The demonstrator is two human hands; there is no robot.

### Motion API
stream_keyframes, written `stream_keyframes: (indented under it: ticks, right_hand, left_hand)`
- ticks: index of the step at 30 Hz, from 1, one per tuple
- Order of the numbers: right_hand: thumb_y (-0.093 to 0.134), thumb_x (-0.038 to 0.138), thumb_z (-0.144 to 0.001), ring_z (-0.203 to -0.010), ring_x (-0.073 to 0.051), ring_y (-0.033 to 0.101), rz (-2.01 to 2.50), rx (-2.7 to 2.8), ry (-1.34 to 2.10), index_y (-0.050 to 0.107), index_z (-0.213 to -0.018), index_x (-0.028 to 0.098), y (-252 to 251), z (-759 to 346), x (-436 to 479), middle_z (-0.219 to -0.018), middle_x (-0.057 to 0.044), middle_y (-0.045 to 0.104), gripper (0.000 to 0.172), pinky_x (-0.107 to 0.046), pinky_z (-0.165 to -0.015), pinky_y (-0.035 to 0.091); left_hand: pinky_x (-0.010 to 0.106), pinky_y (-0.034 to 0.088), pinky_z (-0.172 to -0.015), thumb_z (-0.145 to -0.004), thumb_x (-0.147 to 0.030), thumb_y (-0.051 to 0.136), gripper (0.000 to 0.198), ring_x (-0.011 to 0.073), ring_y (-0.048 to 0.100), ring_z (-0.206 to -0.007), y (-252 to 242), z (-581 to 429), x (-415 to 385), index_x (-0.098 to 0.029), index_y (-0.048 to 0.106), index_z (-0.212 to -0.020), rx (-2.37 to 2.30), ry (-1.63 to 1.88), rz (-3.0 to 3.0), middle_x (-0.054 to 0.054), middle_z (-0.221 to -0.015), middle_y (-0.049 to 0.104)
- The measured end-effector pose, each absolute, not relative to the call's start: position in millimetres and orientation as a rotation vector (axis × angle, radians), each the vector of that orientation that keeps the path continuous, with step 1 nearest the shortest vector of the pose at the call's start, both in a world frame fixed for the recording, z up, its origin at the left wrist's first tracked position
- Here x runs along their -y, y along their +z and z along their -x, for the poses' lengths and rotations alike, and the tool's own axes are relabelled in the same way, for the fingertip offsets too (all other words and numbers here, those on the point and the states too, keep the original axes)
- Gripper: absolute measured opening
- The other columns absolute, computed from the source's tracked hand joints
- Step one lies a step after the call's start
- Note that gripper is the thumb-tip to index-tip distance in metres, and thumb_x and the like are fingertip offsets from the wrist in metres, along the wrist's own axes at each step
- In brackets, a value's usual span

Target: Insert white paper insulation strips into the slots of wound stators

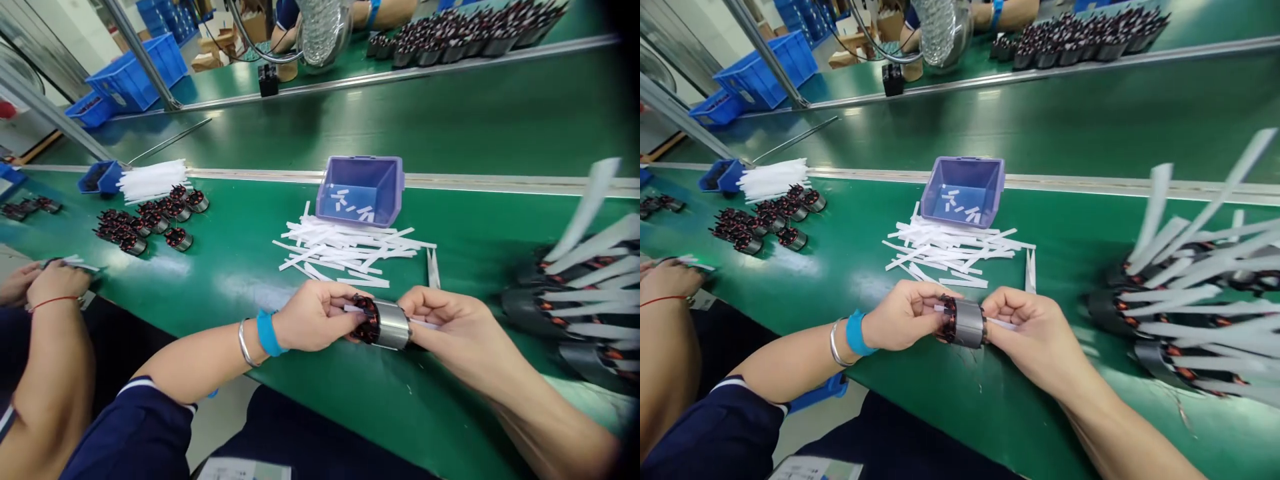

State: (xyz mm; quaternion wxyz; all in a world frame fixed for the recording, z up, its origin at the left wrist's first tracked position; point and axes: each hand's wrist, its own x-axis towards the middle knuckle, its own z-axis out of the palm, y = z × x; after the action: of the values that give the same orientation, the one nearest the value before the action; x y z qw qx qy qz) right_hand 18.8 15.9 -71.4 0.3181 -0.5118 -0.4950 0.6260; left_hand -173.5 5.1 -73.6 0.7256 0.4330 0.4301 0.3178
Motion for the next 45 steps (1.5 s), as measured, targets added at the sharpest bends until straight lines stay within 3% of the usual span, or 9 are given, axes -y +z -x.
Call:
stream_keyframes:
  ticks: [5, 9, 16, 21, 26, 36, 39, 45]
  right_hand:
    - [0.084, 0.04, -0.053, -0.049, -0.01, 0.046, 1.327, 1.404, 1.614, 0.059, -0.057, 0.019, -73, -14, -14, -0.055, 0.001, 0.054, 0.033, -0.021, -0.044, 0.039]
    - [0.079, 0.045, -0.061, -0.064, -0.016, 0.058, 1.254, 1.526, 1.507, 0.062, -0.056, 0.019, -74, -12, -14, -0.074, -0.006, 0.062, 0.032, -0.025, -0.054, 0.047]
    - [0.078, 0.036, -0.067, -0.064, -0.016, 0.059, 1.106, 1.511, 1.515, 0.062, -0.054, 0.02, -75, -14, -12, -0.073, -0.007, 0.063, 0.026, -0.024, -0.054, 0.048]
    - [0.076, 0.034, -0.071, -0.062, -0.016, 0.058, 1.08, 1.54, 1.513, 0.061, -0.053, 0.02, -76, -19, -13, -0.071, -0.007, 0.062, 0.027, -0.023, -0.053, 0.047]
    - [0.077, 0.036, -0.071, -0.061, -0.016, 0.057, 1.119, 1.541, 1.54, 0.061, -0.052, 0.019, -74, -22, -14, -0.07, -0.007, 0.06, 0.03, -0.025, -0.053, 0.045]
    - [0.075, 0.047, -0.072, -0.06, -0.015, 0.051, 1.168, 1.563, 1.558, 0.058, -0.049, 0.018, -76, -30, -16, -0.068, -0.007, 0.058, 0.04, -0.026, -0.05, 0.04]
    - [0.073, 0.048, -0.072, -0.056, -0.013, 0.048, 1.137, 1.532, 1.586, 0.053, -0.048, 0.018, -75, -25, -15, -0.066, -0.005, 0.057, 0.044, -0.026, -0.049, 0.038]
    - [0.079, 0.04, -0.065, -0.054, -0.012, 0.049, 1.132, 1.536, 1.509, 0.048, -0.045, 0.018, -65, -16, -10, -0.061, -0.002, 0.056, 0.043, -0.024, -0.048, 0.039]
  left_hand:
    - [0.018, 0.048, -0.056, -0.071, -0.02, 0.069, 0.016, 0.0086, 0.059, -0.06, -75, 174, -2, -0.011, 0.065, -0.082, -0.992, 0.779, -1.105, 0.002, -0.069, 0.062]
    - [0.016, 0.044, -0.051, -0.062, -0.011, 0.067, 0.018, 0.0063, 0.054, -0.055, -75, 176, -2, -0.013, 0.061, -0.08, -1.029, 0.817, -1.198, -0.001, -0.064, 0.058]
    - [0.015, 0.034, -0.042, -0.065, -0.017, 0.067, 0.014, 0.0036, 0.041, -0.044, -73, 174, 2, -0.014, 0.056, -0.074, -1.056, 0.858, -1.236, -0.008, -0.048, 0.044]
    - [0.016, 0.045, -0.048, -0.06, -0.008, 0.068, 0.025, 0.005, 0.053, -0.05, -69, 178, -4, -0.01, 0.065, -0.084, -0.957, 0.762, -1.085, -0.002, -0.063, 0.061]
    - [0.022, 0.057, -0.058, -0.07, -0.005, 0.064, 0.031, 0.0101, 0.065, -0.057, -66, 187, -15, -0.007, 0.072, -0.099, -0.864, 0.57, -0.934, 0.004, -0.068, 0.068]
    - [0.017, 0.056, -0.049, -0.067, 0.002, 0.065, 0.017, 0.0086, 0.064, -0.048, -77, 186, -19, -0.007, 0.07, -0.08, -0.765, 0.617, -0.795, -0.001, -0.057, 0.065]
    - [0.017, 0.055, -0.049, -0.065, -0.006, 0.074, 0.019, 0.009, 0.065, -0.05, -78, 189, -19, -0.009, 0.068, -0.082, -0.697, 0.613, -0.744, -0.001, -0.061, 0.067]
    - [0.023, 0.059, -0.055, -0.058, -0.03, 0.088, 0.05, 0.0159, 0.07, -0.065, -76, 188, -15, -0.011, 0.07, -0.1, -0.673, 0.608, -0.725, 0.006, -0.08, 0.071]
